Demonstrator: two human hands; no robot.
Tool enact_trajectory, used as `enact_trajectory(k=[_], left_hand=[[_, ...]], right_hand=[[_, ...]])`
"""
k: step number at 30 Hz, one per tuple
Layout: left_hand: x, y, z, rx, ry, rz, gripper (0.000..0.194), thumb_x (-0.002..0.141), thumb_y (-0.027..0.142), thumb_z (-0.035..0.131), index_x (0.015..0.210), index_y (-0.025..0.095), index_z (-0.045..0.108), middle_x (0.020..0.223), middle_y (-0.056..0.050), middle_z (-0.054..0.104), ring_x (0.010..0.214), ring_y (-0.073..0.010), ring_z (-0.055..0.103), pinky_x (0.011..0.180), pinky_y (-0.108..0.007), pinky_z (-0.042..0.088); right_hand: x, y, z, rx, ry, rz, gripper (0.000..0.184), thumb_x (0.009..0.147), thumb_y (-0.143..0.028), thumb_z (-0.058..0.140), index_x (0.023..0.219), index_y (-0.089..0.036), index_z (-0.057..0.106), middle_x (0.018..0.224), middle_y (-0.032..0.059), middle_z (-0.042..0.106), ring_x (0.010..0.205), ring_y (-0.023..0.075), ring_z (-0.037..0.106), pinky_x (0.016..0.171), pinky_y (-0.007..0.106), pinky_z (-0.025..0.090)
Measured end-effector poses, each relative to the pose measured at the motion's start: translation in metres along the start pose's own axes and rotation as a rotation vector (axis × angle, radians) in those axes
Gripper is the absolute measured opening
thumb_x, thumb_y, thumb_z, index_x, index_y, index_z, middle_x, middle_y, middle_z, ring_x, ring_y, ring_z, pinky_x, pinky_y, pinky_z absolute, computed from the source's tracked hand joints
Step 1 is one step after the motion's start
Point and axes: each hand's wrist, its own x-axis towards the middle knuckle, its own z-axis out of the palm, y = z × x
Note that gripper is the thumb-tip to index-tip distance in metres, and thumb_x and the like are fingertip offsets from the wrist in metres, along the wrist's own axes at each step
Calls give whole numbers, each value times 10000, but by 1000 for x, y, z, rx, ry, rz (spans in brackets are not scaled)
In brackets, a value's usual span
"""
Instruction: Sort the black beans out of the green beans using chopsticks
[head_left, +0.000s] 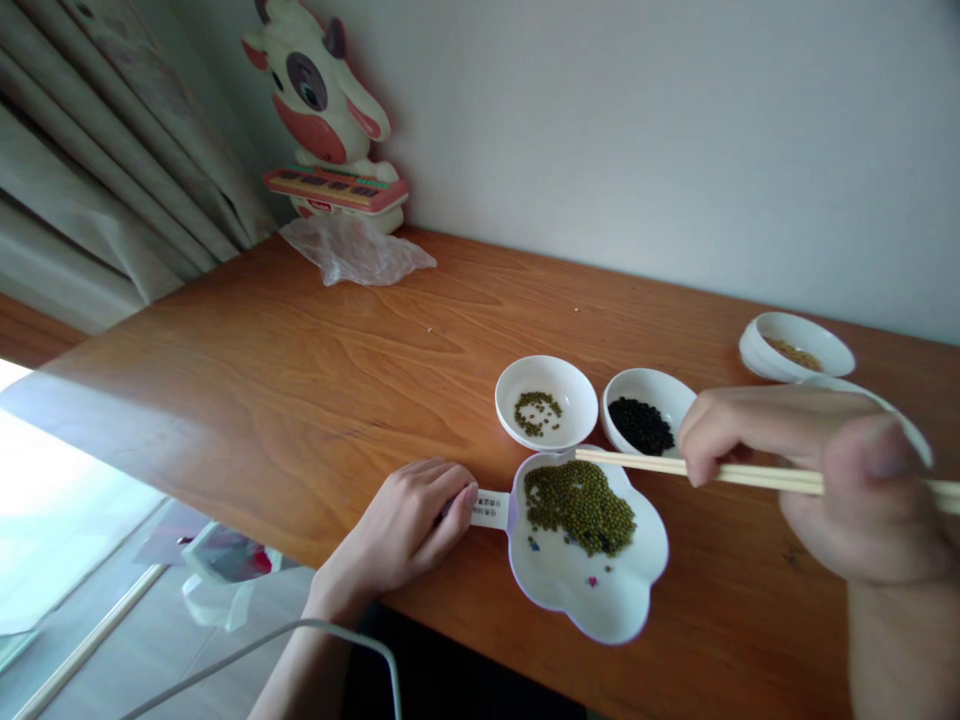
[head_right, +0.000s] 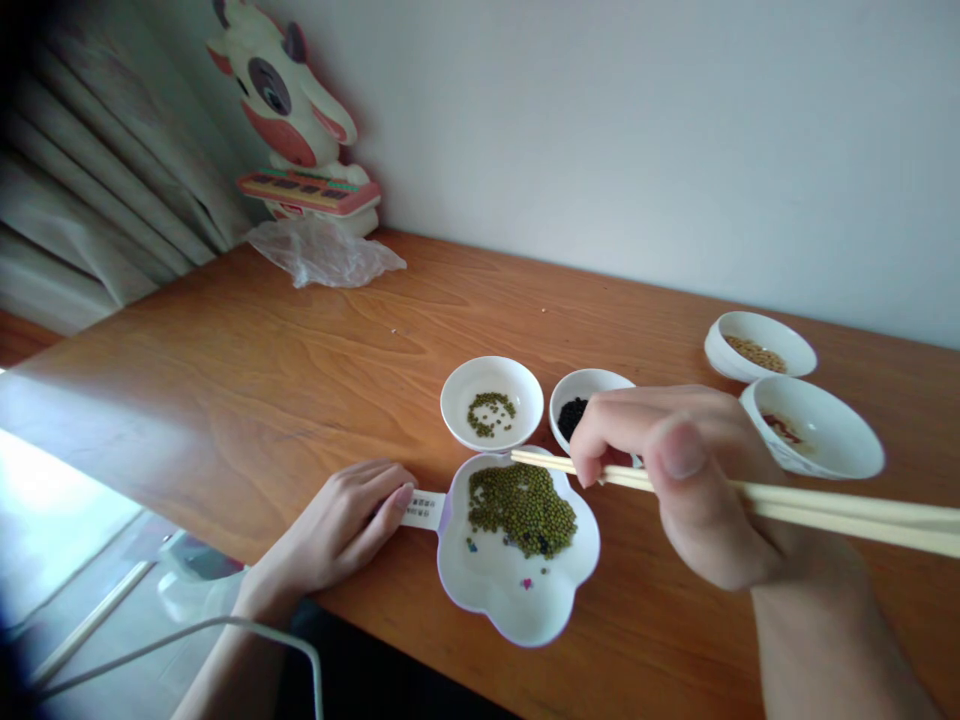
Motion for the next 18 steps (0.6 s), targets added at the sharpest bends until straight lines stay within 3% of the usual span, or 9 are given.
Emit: enact_trajectory(k=[4,9,18], left_hand=[[0,0,0,-1,-10,-13,324,1119,318,348,852,214,498,846,-18,602,744,-174,528,756,-323,412],[-1,0,0,0,-12,-21,327,1119,324,347,843,215,484,842,-18,592,746,-177,521,758,-323,405],[-1,0,0,-8,-11,-17,325,1121,319,353,841,213,479,842,-10,588,744,-170,513,756,-319,394]], right_hand=[[8,-1,12,28,-106,64,690,1058,-696,229,761,-231,644,669,37,609,589,185,530,577,367,368],[15,0,27,29,-231,28,616,1089,-623,234,797,-220,596,674,15,566,595,160,477,607,348,343],[19,-2,36,10,-271,50,614,1105,-594,228,773,-196,558,660,2,529,581,135,420,601,340,287]])
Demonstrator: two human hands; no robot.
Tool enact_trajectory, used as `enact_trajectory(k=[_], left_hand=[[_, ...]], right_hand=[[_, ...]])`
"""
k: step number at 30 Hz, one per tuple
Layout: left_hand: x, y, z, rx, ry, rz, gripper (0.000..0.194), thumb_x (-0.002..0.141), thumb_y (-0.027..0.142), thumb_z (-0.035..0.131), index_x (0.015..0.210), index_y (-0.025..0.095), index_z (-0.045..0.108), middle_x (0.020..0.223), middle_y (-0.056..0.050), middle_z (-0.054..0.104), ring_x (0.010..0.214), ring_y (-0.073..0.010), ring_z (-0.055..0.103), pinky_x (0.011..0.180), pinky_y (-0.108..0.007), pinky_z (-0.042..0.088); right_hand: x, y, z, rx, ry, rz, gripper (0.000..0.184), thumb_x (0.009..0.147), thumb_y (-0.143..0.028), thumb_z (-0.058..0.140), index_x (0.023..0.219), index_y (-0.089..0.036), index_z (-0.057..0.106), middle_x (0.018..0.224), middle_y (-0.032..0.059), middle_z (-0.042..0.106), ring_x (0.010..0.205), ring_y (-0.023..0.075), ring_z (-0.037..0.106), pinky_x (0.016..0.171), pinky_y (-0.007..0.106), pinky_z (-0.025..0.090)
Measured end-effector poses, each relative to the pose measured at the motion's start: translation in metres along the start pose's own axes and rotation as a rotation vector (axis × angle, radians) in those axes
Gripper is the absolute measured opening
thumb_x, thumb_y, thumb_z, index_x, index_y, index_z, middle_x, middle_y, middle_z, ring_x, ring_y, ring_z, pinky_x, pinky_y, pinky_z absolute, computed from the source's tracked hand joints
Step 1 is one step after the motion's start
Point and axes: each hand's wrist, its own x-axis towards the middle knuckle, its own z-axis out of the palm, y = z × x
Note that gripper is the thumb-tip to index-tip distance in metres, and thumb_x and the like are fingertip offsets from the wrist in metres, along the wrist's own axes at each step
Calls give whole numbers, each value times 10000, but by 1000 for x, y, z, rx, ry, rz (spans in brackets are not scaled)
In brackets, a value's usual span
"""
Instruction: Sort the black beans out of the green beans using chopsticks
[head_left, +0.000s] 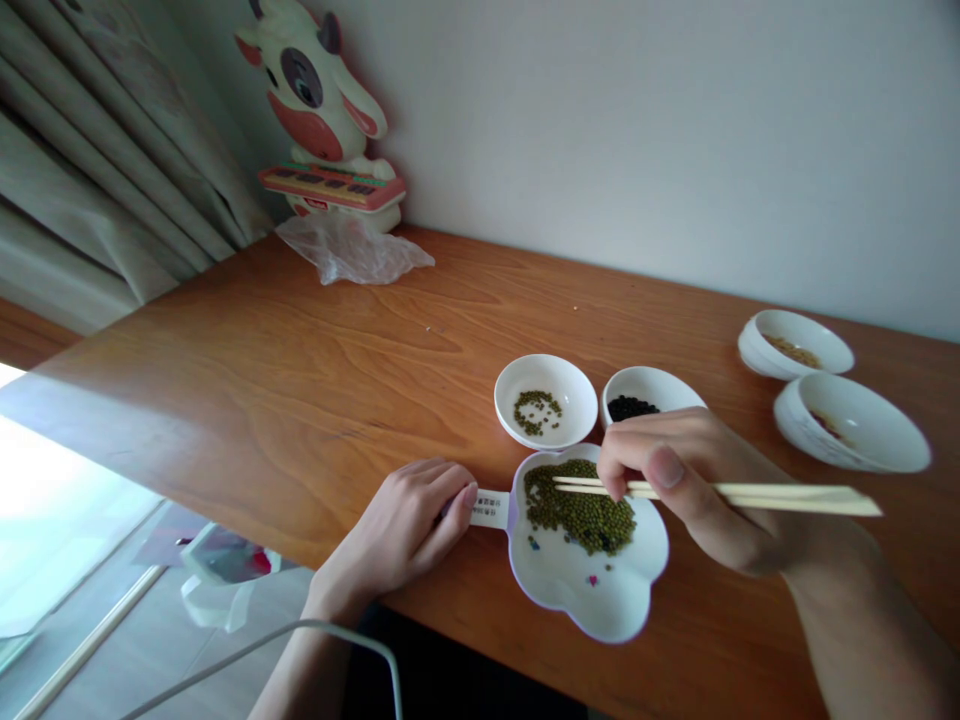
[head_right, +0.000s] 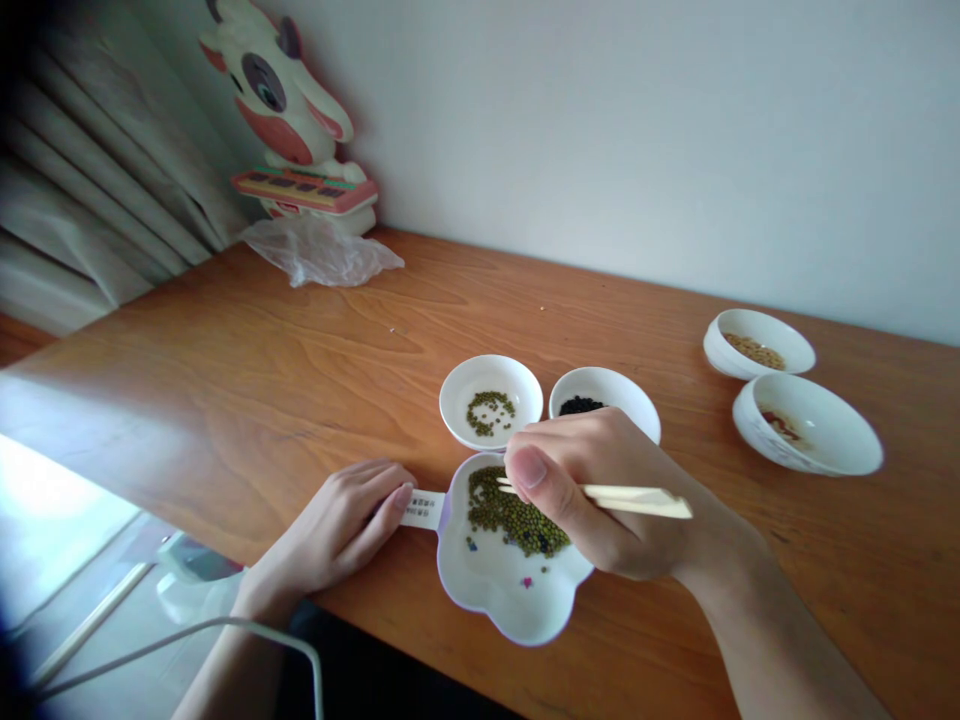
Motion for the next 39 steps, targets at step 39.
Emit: enact_trajectory(k=[39], left_hand=[[0,-1,2,4,17,8,304,1111,306,376,847,215,497,840,-15,601,739,-173,530,747,-310,404]], right_hand=[[4,3,2,-38,-15,62,644,1114,-591,195,778,-195,577,661,-6,526,594,127,431,606,340,304]])
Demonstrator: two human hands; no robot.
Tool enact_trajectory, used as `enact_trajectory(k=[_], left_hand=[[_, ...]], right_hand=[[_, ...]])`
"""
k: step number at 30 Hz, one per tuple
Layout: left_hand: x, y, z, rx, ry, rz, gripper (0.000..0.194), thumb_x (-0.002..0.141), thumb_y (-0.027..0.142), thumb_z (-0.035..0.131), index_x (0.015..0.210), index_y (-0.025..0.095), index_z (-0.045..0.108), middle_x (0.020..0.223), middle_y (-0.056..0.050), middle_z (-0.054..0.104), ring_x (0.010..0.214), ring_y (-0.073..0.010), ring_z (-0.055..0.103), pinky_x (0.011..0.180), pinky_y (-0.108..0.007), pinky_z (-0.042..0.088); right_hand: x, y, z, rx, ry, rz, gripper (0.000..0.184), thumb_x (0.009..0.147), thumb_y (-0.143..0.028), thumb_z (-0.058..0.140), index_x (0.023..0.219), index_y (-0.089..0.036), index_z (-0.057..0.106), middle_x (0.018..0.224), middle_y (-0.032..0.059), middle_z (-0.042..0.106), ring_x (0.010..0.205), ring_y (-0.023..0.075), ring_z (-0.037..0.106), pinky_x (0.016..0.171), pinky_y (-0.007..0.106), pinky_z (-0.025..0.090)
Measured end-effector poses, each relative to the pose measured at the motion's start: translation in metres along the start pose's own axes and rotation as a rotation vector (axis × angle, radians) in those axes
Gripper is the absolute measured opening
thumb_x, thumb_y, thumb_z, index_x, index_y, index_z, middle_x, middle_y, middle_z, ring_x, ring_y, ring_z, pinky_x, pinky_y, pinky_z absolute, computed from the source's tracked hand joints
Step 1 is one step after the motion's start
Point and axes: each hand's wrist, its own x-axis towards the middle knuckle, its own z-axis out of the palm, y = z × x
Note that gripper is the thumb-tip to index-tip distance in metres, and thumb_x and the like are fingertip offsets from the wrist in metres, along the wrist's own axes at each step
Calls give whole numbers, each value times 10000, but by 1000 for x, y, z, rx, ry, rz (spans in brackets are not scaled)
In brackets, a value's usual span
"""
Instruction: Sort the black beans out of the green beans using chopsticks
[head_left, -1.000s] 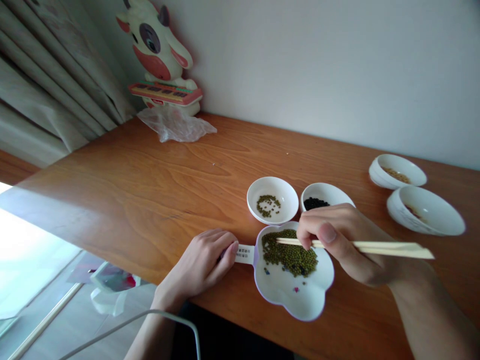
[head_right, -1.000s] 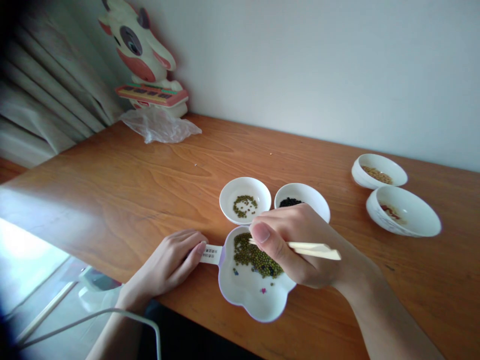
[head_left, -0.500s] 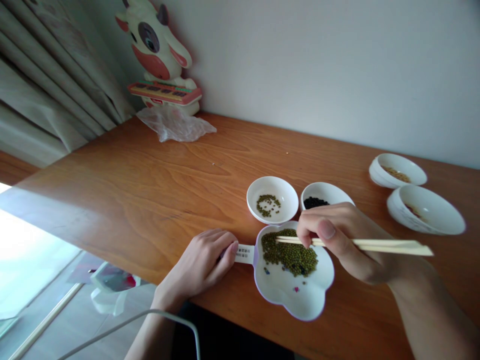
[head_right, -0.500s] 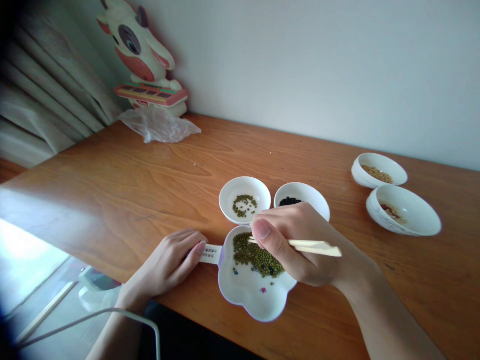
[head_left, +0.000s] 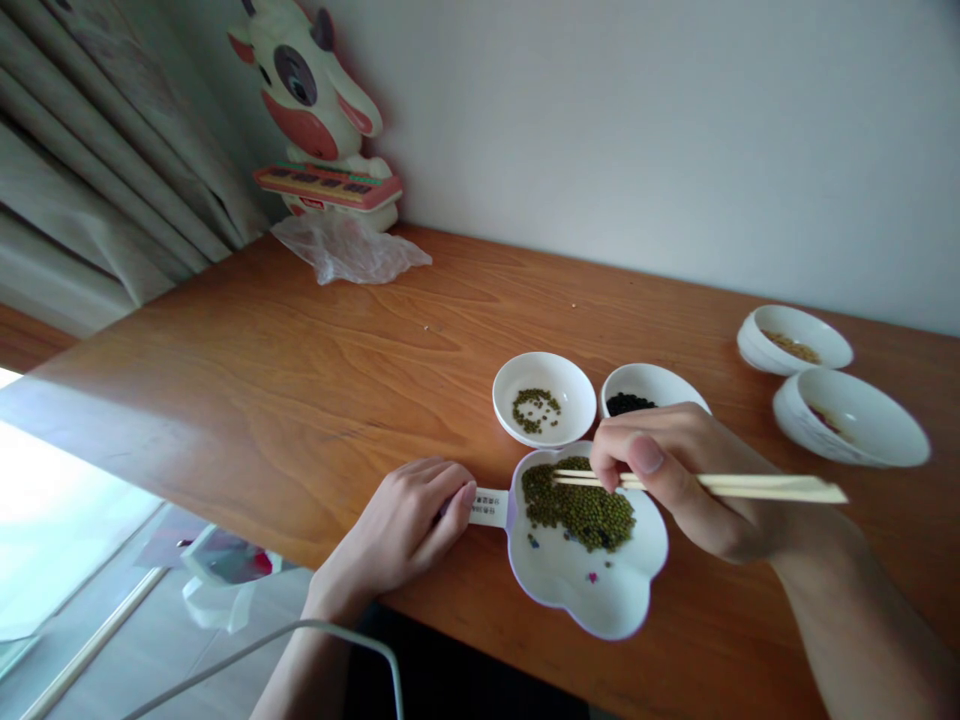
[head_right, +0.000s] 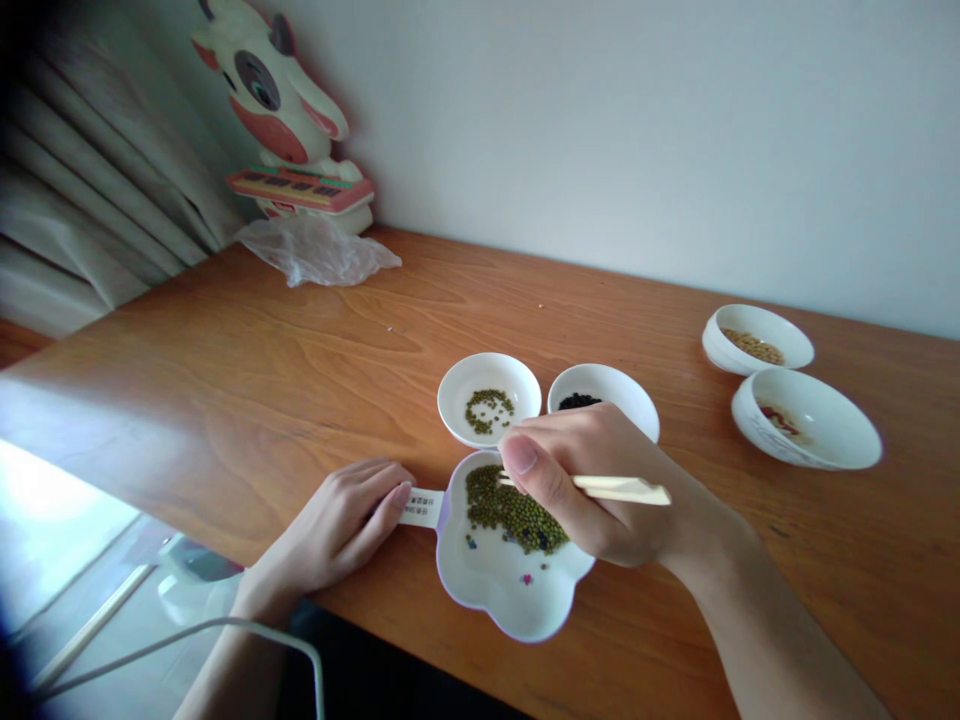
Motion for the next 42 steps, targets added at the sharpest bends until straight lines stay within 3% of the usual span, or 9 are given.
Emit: enact_trajectory(k=[21,27,30,37,42], left_hand=[[-1,1,-1,-5,-12,-7,307,1116,309,361,859,215,499,847,-19,607,755,-177,526,775,-321,404],[-1,0,-1,-7,-11,1,295,1115,305,367,863,216,493,855,-18,611,762,-178,530,771,-320,400],[0,1,-1,-6,-2,9,295,1113,299,371,856,215,490,854,-18,617,745,-173,528,760,-319,401],[1,0,-1,-6,8,22,292,1110,287,372,855,216,495,850,-18,621,737,-171,531,747,-313,407],[1,0,-1,0,16,31,285,1104,281,386,850,216,497,838,-13,622,730,-169,533,738,-310,402]], right_hand=[[1,0,0,42,26,0,591,1125,-529,263,754,-192,577,644,-4,528,581,126,436,580,328,303],[-7,3,-5,65,54,-38,652,1101,-612,238,747,-198,597,645,8,551,579,134,453,580,335,337],[-17,4,-14,81,151,-59,704,1076,-676,221,738,-211,627,650,25,589,582,156,506,579,355,358],[-31,-2,-25,75,566,-19,776,991,-807,243,714,-245,701,736,91,697,705,277,629,630,437,387],[-32,3,-27,15,558,49,810,973,-829,185,783,-254,723,802,96,719,731,296,619,684,462,410]])
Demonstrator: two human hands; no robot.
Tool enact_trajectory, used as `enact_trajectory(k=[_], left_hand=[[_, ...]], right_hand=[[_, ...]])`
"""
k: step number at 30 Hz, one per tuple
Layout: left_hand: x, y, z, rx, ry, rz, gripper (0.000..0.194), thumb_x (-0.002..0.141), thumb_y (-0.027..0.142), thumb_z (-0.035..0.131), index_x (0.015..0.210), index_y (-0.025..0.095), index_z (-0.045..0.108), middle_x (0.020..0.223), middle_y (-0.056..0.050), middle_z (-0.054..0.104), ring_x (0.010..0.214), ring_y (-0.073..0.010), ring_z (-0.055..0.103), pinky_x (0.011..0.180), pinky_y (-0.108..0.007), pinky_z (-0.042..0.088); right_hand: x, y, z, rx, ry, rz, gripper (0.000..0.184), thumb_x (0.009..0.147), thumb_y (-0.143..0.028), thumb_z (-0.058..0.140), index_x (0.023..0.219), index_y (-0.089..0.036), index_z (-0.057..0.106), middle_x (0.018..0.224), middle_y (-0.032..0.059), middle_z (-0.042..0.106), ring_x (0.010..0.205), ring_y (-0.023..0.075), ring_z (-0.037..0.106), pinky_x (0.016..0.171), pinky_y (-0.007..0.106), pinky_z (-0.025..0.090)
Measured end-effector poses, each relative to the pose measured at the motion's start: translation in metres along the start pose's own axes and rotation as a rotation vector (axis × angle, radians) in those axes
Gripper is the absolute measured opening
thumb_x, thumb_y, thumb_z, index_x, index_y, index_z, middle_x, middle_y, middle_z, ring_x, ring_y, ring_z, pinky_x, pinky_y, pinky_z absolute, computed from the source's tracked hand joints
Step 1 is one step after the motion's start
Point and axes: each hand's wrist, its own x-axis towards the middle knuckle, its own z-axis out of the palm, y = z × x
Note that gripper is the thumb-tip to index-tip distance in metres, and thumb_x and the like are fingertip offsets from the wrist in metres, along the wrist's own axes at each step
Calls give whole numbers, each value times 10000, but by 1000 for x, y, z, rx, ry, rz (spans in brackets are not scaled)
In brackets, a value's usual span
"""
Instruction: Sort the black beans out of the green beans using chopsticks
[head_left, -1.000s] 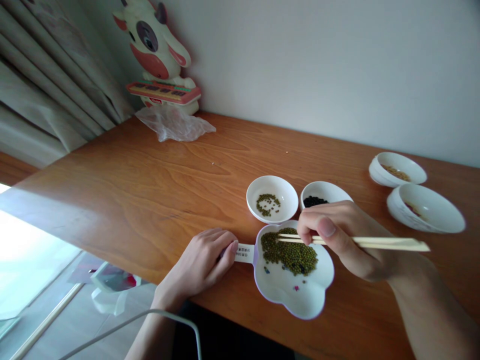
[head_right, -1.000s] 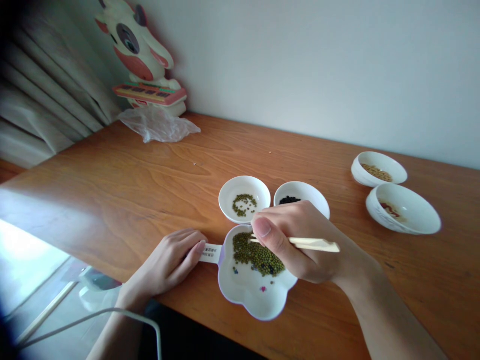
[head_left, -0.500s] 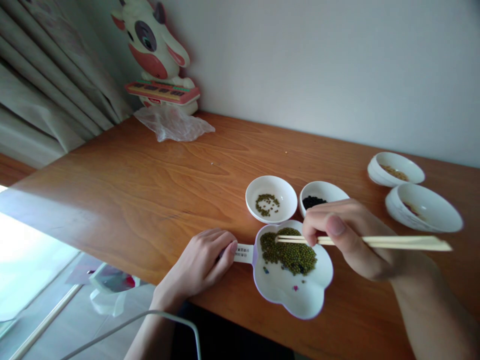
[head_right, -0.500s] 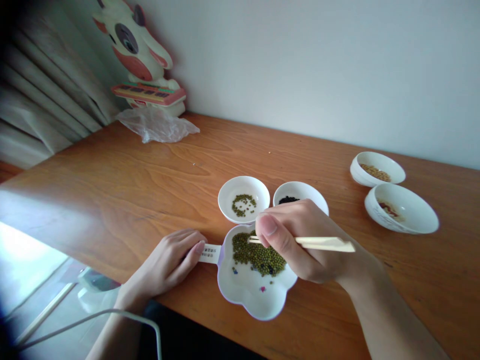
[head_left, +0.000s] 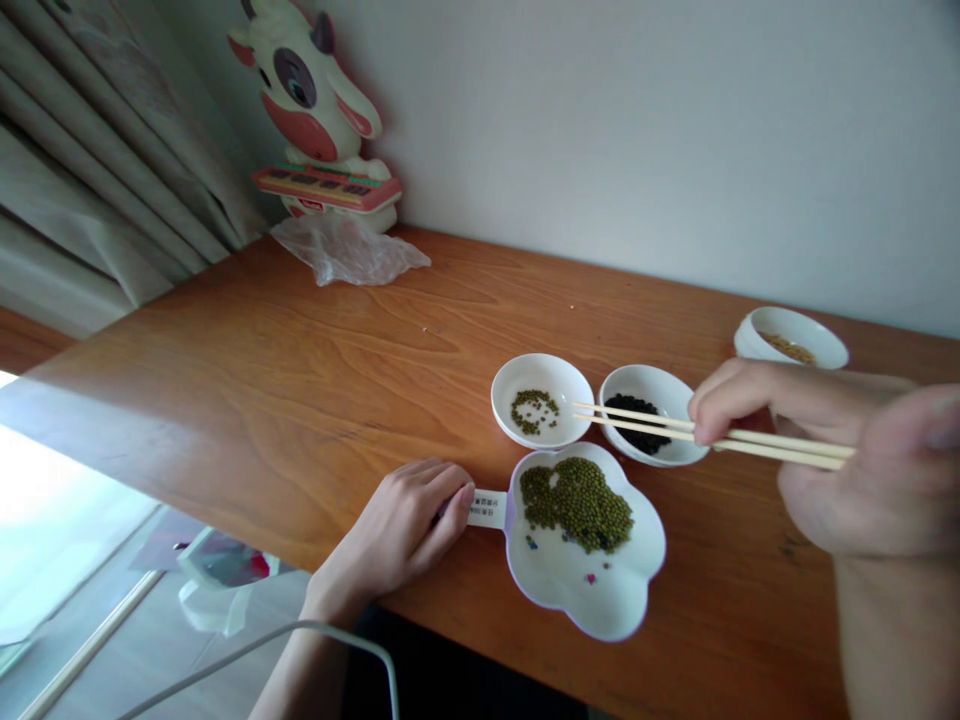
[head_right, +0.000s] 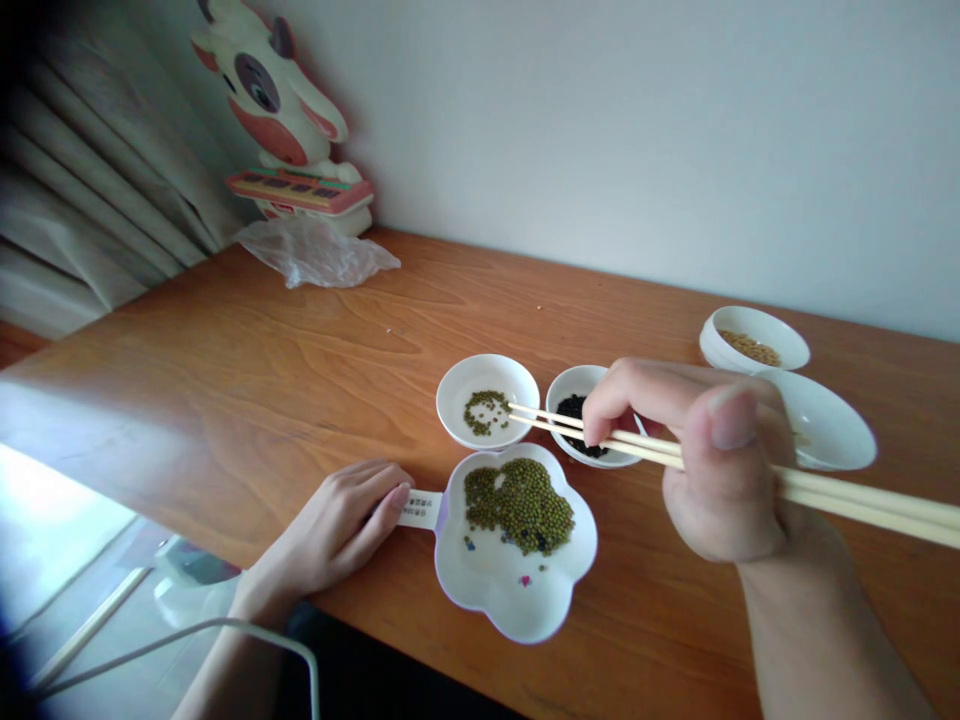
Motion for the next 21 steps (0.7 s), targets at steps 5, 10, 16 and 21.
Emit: enact_trajectory(k=[5,10,16,21], left_hand=[[0,1,0,-1,3,-1,287,1101,276,389,844,218,504,833,-16,630,725,-172,540,731,-310,407],[-1,1,1,-6,-8,-18,290,1104,286,386,851,217,510,842,-20,629,737,-172,545,738,-310,422],[-1,0,1,-6,-9,-24,299,1107,294,378,851,217,511,839,-25,628,742,-177,543,736,-318,418],[-2,1,0,-5,-19,-23,295,1113,307,374,860,218,497,854,-18,617,752,-177,536,751,-318,407]], right_hand=[[3,4,2,104,-154,-10,788,1029,-751,185,740,-229,700,713,72,658,669,234,586,631,404,400],[8,-2,22,106,-485,-39,690,1083,-659,192,769,-207,607,676,24,581,606,157,497,600,343,353],[9,-7,41,65,-530,-96,650,1103,-615,180,797,-204,580,683,13,555,600,146,439,616,342,318],[9,-5,43,57,-536,-94,637,1109,-599,200,793,-194,576,676,3,542,610,139,448,618,337,311]])
